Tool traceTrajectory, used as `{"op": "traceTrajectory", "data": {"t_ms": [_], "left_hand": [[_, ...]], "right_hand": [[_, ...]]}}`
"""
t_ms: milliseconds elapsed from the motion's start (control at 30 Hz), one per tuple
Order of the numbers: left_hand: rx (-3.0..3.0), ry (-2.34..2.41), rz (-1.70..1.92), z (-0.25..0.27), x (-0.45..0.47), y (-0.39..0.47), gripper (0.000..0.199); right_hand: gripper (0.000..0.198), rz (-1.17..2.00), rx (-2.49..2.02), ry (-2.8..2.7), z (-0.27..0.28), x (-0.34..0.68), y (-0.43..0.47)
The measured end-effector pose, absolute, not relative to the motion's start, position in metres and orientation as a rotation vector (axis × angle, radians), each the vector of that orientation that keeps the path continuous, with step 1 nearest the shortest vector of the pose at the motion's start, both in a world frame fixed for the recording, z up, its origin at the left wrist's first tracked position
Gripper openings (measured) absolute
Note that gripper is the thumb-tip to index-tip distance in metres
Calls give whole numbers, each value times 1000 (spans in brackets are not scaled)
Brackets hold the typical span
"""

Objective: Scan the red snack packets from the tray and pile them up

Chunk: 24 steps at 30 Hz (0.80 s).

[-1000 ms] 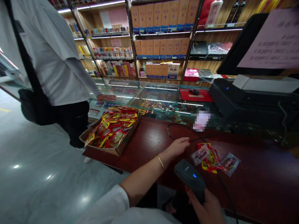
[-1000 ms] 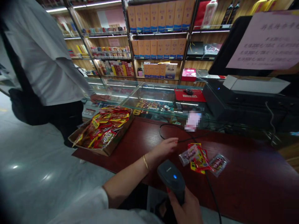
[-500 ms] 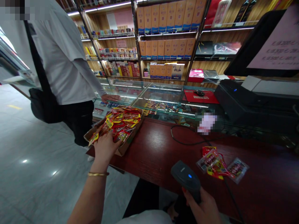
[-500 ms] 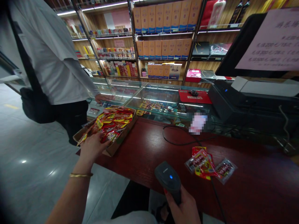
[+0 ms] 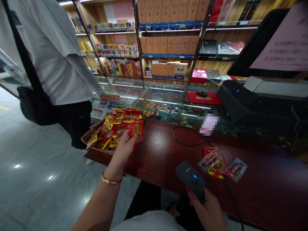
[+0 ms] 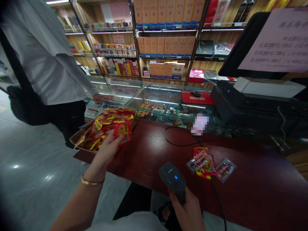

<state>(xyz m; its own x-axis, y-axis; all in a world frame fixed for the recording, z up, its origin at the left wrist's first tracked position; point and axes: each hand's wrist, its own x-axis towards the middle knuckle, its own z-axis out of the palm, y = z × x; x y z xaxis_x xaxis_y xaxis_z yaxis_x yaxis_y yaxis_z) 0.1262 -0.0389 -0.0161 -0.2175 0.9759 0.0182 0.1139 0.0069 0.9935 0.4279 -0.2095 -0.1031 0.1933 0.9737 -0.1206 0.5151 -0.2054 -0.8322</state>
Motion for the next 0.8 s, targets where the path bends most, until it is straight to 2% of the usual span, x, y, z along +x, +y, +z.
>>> {"op": "traceTrajectory", "data": {"t_ms": [100, 200, 800], "left_hand": [[736, 1010, 1222, -33, 180, -48, 37], [506, 922, 1080, -47, 210, -59, 31], [507, 849, 1019, -52, 216, -69, 28]], "right_hand": [[40, 907, -1773, -1366, -92, 419, -209], [36, 927, -1746, -1356, -83, 411, -211], [37, 882, -1775, -1278, -83, 417, -213]]}}
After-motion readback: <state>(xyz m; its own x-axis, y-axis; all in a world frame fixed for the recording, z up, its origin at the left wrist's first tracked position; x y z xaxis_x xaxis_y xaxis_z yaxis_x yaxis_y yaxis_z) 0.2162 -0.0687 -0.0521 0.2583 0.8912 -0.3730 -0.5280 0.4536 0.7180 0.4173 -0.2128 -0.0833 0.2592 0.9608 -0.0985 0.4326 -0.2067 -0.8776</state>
